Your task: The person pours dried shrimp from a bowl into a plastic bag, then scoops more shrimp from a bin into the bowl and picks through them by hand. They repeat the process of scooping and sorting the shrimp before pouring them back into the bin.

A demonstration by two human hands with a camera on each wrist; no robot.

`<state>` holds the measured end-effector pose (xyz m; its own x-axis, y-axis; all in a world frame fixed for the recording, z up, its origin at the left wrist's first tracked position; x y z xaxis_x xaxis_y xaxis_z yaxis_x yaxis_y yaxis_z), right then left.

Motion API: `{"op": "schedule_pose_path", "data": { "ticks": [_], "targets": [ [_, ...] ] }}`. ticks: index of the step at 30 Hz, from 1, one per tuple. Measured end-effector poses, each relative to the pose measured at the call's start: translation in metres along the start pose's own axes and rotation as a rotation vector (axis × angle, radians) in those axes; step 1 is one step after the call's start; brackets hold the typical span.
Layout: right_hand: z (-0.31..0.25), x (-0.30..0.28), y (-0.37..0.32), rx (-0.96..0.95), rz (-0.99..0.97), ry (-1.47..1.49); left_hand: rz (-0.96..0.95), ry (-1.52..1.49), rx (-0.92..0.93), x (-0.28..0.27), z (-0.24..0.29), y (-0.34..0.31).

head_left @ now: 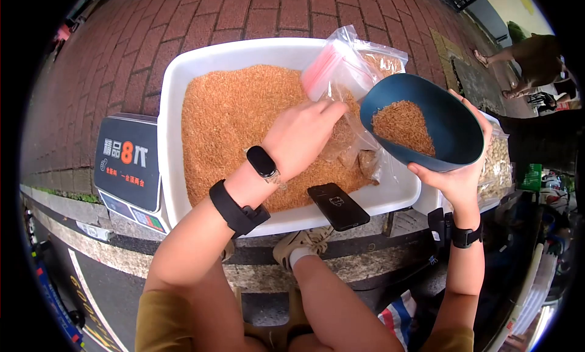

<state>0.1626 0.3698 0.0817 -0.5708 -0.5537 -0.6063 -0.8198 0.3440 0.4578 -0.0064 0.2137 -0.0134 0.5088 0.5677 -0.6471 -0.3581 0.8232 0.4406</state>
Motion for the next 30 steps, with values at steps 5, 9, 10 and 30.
{"op": "schedule_pose_path", "data": {
  "ticks": [5,9,10,30],
  "targets": [
    [-0.003,0.000,0.015,0.028,-0.094,0.018,-0.024,0.128,0.035,-0.004,-0.002,0.002],
    [-0.010,-0.002,0.030,-0.039,-0.178,-0.097,0.011,0.119,0.048,-0.005,0.001,0.004],
    [-0.012,-0.004,0.034,-0.066,-0.211,-0.172,0.038,0.104,0.065,-0.005,0.000,0.004],
    [-0.059,0.013,0.058,-0.499,-0.543,-0.821,0.078,0.057,0.055,-0.004,0.002,0.001]
  ]
}}
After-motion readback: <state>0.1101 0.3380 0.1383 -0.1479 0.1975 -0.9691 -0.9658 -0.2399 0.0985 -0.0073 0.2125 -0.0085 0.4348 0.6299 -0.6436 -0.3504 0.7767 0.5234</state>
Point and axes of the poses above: each hand's wrist, its own y-axis towards the middle knuckle, its own x-axis out of the palm, z = x × y, the point moved 1 cm from there along y, towards the middle knuckle, and after that the axes turned 4 degrees about -y, right-handed, at the moved point
